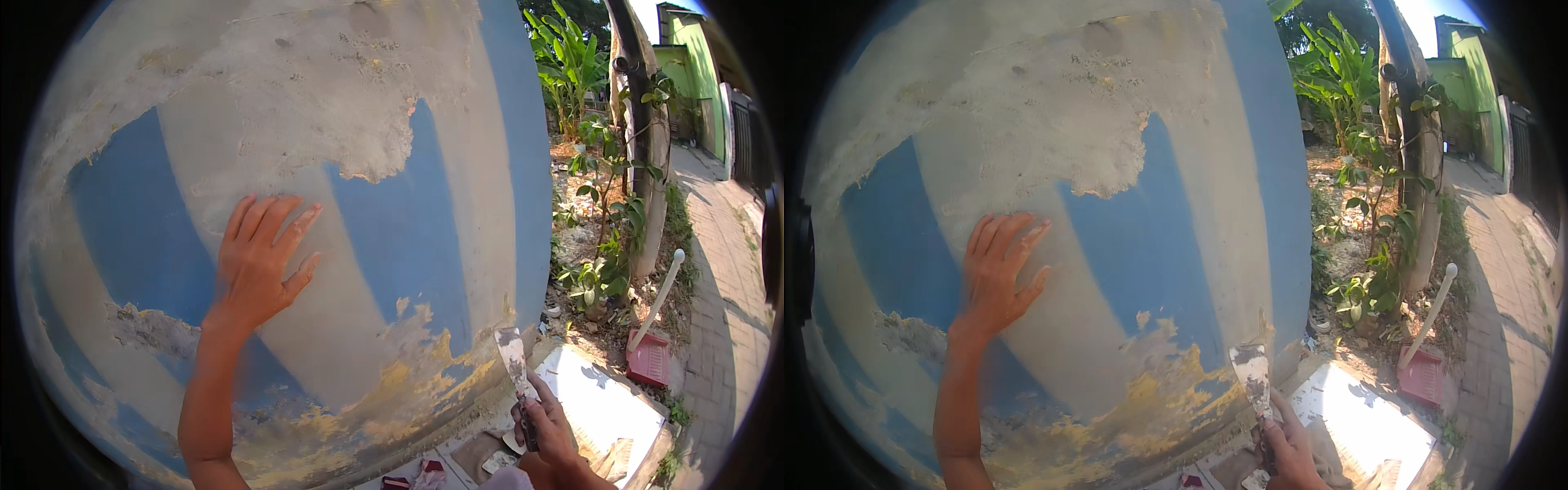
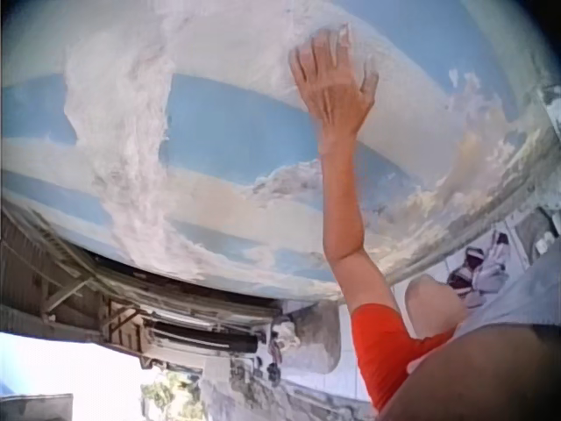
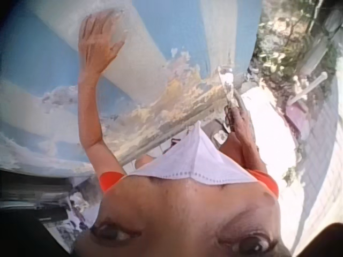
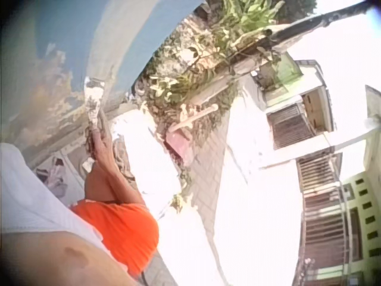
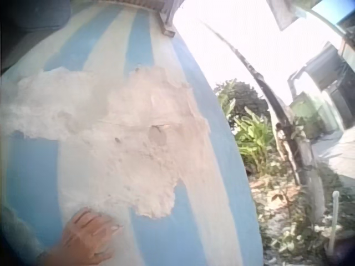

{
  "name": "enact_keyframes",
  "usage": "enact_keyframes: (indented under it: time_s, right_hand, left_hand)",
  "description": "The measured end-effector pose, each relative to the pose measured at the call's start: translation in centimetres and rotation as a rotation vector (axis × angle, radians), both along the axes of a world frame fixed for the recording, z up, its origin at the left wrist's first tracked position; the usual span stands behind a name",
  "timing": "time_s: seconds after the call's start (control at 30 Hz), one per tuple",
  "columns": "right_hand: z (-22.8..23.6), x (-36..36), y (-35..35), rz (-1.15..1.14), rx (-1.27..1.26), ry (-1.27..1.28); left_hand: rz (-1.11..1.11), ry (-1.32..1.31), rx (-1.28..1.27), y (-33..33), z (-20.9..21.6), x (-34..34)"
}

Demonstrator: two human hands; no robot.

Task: The person scrapes peeling paint from the curved side of a large blue and white structure using a metal putty knife.

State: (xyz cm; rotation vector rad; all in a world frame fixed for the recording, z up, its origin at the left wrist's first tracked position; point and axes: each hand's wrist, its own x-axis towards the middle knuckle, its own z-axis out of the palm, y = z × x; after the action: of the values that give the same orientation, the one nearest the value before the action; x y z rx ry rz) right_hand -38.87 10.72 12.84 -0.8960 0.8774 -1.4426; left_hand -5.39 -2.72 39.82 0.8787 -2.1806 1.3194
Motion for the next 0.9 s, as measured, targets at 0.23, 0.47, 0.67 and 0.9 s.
enact_keyframes:
  time_s: [0.23,0.47,0.67,0.9]
  right_hand:
    - [-3.5,5.5,-1.4,0.112,-0.125,0.624]
    - [-8.4,9.1,-6.3,0.034,-0.004,0.827]
    - [-8.0,9.2,-4.8,0.046,0.213,0.821]
    - [2.0,7.4,-0.9,-0.173,0.687,0.546]
  left_hand:
    - [0.283,-0.008,-0.213,1.0,0.8,5.3]
    - [0.454,-0.268,-0.136,3.4,-2.0,10.7]
    - [0.290,-0.217,0.091,5.3,-7.3,15.0]
    - [0.125,0.493,0.405,8.5,3.6,2.9]
